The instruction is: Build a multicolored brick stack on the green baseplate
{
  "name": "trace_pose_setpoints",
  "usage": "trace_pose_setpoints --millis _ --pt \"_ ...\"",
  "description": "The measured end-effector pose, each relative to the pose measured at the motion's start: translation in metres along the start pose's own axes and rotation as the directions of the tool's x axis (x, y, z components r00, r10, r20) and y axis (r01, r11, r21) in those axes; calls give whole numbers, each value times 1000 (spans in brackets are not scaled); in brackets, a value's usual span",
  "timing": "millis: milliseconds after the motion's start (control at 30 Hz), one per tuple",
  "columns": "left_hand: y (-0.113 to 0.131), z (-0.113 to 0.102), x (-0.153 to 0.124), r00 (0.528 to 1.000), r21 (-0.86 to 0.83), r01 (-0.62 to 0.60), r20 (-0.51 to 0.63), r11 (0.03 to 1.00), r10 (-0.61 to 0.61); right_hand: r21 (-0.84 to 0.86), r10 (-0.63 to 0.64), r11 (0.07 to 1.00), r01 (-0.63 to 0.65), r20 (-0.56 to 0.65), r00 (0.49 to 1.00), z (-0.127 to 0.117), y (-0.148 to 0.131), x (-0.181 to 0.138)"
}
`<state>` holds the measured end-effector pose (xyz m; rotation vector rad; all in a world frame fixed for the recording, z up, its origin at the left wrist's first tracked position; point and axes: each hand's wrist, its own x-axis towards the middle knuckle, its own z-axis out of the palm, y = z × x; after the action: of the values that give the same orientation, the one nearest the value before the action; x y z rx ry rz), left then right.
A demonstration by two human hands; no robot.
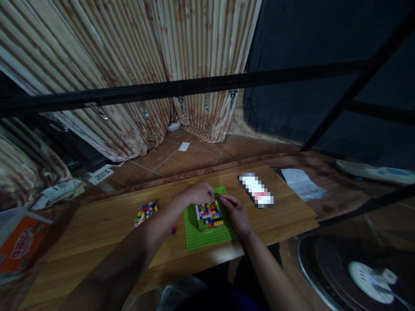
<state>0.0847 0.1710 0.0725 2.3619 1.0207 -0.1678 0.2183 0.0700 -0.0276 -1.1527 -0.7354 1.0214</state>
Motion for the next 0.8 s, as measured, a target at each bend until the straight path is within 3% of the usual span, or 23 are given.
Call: trace_pose_setpoints --millis 167,467,633,800 --pt "2 -9 13 986 -106 131 115 986 -119 -5 -4 1000 4 6 1000 -1 1 0" --pt "-6 -7 27 949 -231 248 252 941 -188 -49 -30 998 32 36 999 1 2 -1" --pt "-11 -6 22 946 -282 261 263 923 -187 -93 -63 994 65 24 998 4 4 -3" --pt "-22 0 11 968 -370 189 225 910 -110 -128 -93 987 96 29 995 5 7 -5"
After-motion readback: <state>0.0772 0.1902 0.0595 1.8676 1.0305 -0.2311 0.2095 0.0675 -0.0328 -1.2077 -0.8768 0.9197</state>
